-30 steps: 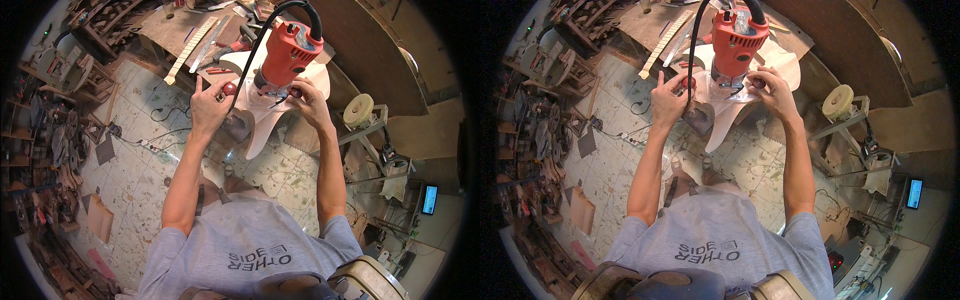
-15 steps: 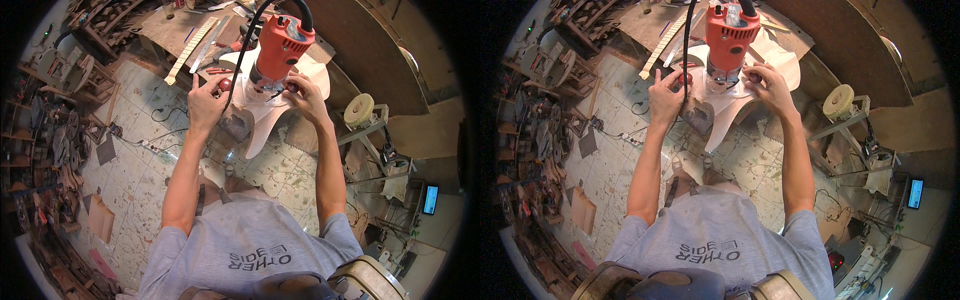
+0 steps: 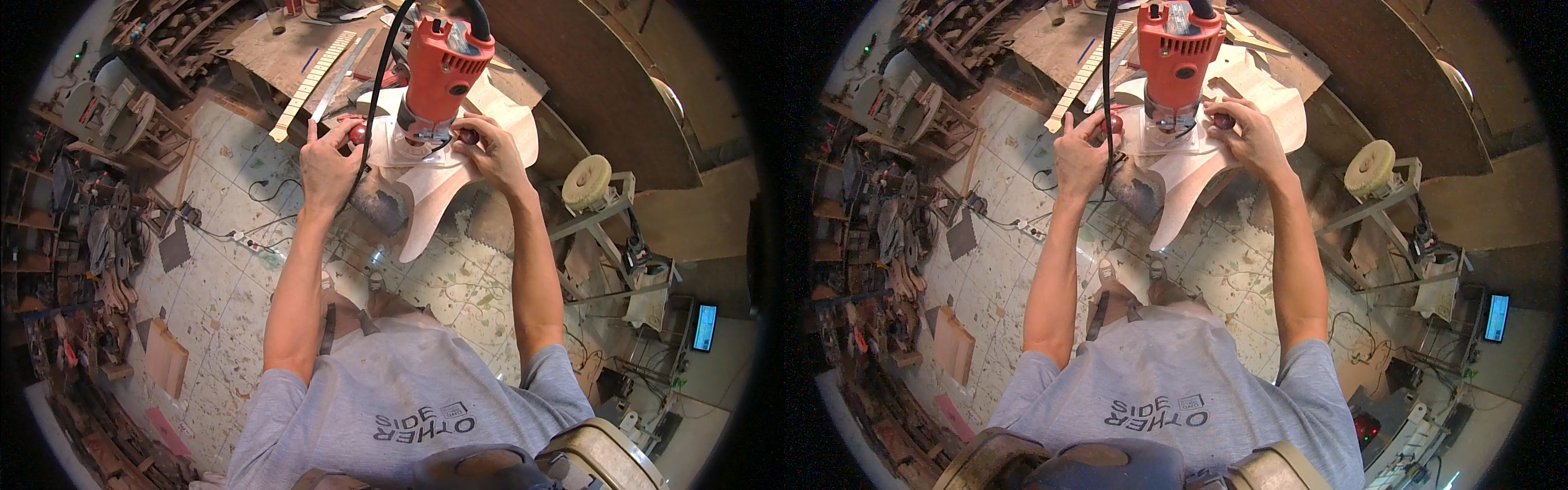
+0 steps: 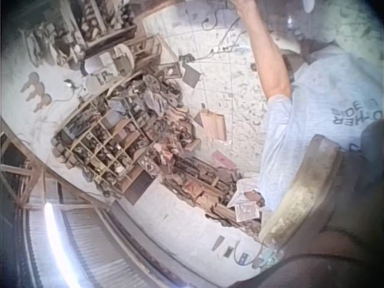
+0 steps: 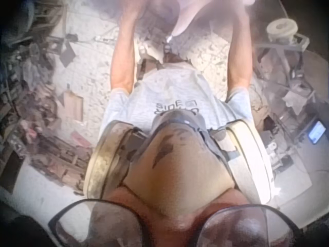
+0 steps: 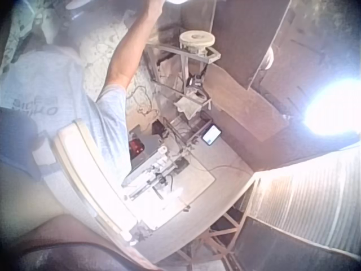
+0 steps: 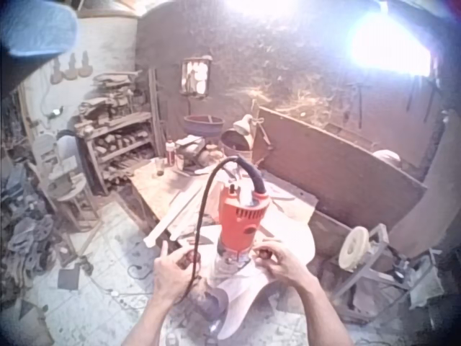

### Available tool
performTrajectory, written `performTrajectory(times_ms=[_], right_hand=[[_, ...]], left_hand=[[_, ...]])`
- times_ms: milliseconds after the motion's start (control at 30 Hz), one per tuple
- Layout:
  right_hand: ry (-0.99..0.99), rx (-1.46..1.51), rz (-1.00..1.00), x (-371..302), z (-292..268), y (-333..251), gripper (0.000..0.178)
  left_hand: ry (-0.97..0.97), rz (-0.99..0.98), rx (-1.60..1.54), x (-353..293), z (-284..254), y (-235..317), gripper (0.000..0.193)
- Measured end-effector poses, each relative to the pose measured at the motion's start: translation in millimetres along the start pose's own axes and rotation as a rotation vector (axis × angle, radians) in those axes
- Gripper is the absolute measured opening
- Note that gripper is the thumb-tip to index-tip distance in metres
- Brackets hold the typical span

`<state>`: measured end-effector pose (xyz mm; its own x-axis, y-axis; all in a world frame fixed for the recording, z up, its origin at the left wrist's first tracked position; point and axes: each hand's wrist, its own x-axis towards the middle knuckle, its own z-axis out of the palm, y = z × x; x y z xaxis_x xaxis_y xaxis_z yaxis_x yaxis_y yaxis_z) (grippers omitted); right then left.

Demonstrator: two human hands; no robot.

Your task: The person routes a wooden guitar body using a hand-held router, following the template edges while holding the body on a workbench.

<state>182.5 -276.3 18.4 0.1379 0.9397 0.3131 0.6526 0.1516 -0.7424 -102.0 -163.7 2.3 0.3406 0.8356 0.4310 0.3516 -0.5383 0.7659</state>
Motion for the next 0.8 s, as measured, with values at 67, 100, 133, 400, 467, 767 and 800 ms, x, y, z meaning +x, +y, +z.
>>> performTrajectory(times_ms=[67, 100, 133, 400, 467, 767, 800], right_hand=[[0.003, -0.017, -0.014, 1.2, 0.5, -0.2, 0.032], [0.008, -0.008, -0.019, 1.8, 1.8, 2.3, 0.032], [0.011, 0.001, -0.025, 2.9, 2.8, 2.7, 0.032], [0.0, 0.0, -0.002, 11.5, 5.4, -3.5, 0.034], [-0.004, -0.017, -0.001, 13.0, 5.8, -3.9, 0.035], [-0.001, -0.004, 0.032, 16.7, 9.1, -1.1, 0.036], [-0.008, 0.001, 0.037, 17.1, 9.1, -3.1, 0.037]], left_hand=[[0.0, -0.003, 0.0, 1.1, -0.6, -0.6, 0.034], [-0.001, -0.008, 0.0, 1.5, -0.9, -1.5, 0.034], [0.0, -0.014, 0.0, 1.8, -1.3, -2.0, 0.034], [-0.004, -0.04, 0.014, 7.8, -3.1, -5.9, 0.032], [-0.004, -0.044, 0.012, 9.2, -4.0, -6.5, 0.031], [-0.006, -0.055, 0.017, 8.5, -6.6, -8.1, 0.032], [0.003, -0.049, 0.02, 7.3, -6.5, -10.4, 0.033]])
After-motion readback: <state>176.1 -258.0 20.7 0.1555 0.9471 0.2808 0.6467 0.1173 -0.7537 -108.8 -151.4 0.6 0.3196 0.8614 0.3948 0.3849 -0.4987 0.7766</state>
